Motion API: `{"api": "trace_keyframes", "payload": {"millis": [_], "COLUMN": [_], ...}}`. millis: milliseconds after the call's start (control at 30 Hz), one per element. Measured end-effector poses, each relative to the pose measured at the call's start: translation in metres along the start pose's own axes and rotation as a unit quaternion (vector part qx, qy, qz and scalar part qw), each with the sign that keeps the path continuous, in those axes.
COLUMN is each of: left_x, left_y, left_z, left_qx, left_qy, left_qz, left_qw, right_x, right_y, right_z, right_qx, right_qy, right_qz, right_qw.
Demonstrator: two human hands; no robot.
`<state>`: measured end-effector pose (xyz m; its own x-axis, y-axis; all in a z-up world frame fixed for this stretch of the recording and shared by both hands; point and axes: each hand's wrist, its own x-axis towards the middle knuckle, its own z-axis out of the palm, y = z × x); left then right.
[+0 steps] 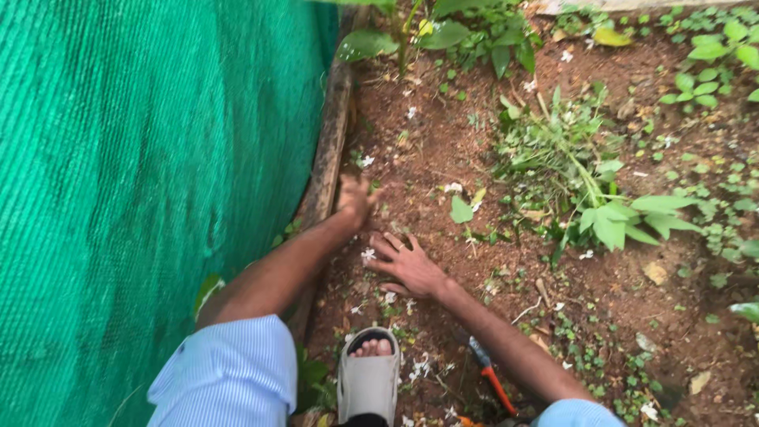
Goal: The person pulls weeds from the soil by hand and moves a pair of pruning shears aside while clearing a garden bed next to a green mesh fence.
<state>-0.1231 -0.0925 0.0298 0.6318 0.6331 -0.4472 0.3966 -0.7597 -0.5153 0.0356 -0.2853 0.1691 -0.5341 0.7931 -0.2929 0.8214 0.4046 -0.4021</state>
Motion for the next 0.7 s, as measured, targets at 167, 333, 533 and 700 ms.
{"api": "trace_keyframes", "payload": {"millis": [167,333,533,700], "left_x": [-0.015,-0.025,-0.037,-0.058], "left_y": [0.005,-0.022,-0.05,-0.043], "left_z": [0.052,0.014,-0.058,-0.098], "left_qx": [0.011,-0.066,-0.115,-0.118], "left_qy": [0.06,0.018,0.143,0.102], "left_qz": [0.02,0.118,0.106,0.094], "left_qw": [0.998,0.991,0.977,0.983], "right_x": [-0.045,-0.078,-0.088,-0.088], "right_y": [0.073,0.101,-0.033,0.034], "right_z": [-0.045,-0.085,-0.006,-0.032], "right_qx": [-0.076,-0.226,0.042,0.025], "right_qy": [-0.04,0.124,0.03,-0.023], "right_qz": [0.033,0.158,-0.149,0.037], "right_qw": [0.996,0.953,0.987,0.999]}}
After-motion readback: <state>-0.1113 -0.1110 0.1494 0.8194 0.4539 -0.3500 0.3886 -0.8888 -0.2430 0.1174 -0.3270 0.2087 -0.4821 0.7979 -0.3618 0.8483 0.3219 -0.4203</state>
